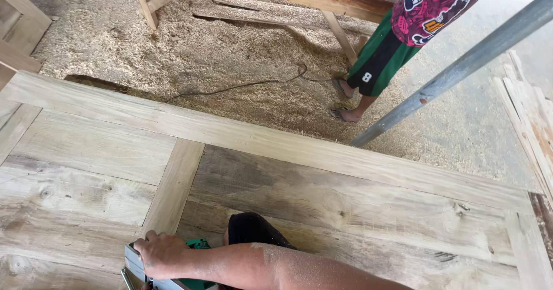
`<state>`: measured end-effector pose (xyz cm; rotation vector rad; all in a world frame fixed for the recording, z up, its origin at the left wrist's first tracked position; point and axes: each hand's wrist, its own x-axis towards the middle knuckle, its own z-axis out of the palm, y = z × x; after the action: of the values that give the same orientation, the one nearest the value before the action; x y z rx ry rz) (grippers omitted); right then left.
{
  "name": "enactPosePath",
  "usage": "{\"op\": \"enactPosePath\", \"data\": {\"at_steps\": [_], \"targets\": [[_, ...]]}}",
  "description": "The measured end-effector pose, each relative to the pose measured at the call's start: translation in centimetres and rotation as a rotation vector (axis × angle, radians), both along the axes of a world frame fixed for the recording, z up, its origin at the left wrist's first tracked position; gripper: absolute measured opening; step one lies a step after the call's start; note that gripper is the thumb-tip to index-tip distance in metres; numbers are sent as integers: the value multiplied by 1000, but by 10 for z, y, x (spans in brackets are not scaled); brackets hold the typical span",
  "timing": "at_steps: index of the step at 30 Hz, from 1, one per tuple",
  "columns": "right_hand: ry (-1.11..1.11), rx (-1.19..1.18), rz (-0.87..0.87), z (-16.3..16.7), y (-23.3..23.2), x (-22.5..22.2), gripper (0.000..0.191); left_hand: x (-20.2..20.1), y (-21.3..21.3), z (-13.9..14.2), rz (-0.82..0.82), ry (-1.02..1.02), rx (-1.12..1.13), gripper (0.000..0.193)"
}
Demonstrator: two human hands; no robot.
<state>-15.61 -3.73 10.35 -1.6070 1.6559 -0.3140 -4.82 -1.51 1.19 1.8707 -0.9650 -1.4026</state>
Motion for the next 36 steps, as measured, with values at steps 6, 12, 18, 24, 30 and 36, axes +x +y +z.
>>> {"op": "enactPosePath", "data": {"at_steps": [6,12,18,24,30,36], "targets": [[-50,-71,-67,-3,3,0,47,5,0,-6,-21,-11,-17,34],[-64,98,-96,-12,-3,3,48,25,-13,-9,-87,-46,-87,35],[18,-252,-73,-38,-13,15,35,38,-20,7,-371,-373,-207,30],[193,-540,261,-60,-21,51,13,79,-9,28,-482,-665,-178,27],[279,-411,283,-59,-26,51,19,65,-5,32,-498,-679,-194,29],[262,-412,207,-44,-22,35,24,60,-11,14,-416,-470,-173,37]]}}
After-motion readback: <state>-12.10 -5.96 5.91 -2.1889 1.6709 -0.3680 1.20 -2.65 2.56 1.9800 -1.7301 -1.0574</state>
